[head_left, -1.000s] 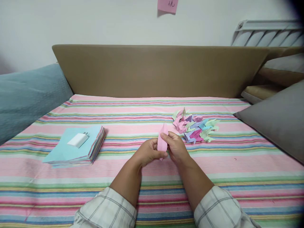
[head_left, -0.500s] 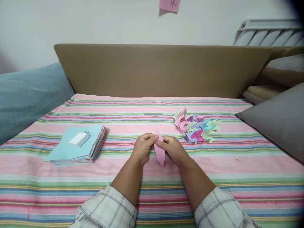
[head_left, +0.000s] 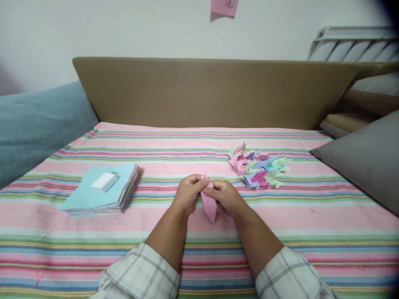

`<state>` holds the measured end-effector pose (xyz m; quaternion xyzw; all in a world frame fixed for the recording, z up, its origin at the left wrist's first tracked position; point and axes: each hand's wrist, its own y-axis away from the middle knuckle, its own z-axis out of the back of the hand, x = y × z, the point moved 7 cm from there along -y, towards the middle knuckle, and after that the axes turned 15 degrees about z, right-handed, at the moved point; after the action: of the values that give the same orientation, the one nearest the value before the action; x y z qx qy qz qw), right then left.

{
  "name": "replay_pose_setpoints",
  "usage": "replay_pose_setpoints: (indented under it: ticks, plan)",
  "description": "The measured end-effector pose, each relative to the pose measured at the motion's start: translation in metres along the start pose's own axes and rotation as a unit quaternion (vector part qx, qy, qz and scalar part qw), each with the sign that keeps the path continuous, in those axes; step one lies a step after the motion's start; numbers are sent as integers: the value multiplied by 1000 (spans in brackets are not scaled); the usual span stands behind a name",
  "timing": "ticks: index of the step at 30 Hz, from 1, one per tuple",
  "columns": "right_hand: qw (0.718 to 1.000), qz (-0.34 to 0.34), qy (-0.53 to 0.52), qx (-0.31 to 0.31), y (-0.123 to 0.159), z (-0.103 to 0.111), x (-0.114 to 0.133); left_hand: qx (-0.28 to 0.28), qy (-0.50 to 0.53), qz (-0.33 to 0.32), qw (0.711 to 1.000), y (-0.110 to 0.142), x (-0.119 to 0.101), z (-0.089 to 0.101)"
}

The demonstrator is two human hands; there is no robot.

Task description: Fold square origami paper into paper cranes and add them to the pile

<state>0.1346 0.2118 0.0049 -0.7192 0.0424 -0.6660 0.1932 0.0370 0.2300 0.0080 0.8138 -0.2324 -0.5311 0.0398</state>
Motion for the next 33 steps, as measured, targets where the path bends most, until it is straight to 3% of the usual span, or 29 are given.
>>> replay_pose_setpoints:
  ticks: [8, 14, 19, 22, 33]
  plan:
    - [1000, 2, 14, 13, 0, -4, 0, -42, -33, -54, 997, 0, -4, 7]
    - [999, -37, -12, 8, 2, -7, -2, -70, 15, -48, 996, -1, -5, 12]
    - [994, -25, -52, -92, 0, 8, -6, 40, -15, 37, 998, 0, 4, -3]
    - [987, -28, -70, -142, 1, 16, -14, 89, -54, 53, 993, 3, 9, -11]
    - [983, 29, -53, -172, -2, 20, -5, 93, -118, 53, 987, 1, 13, -10]
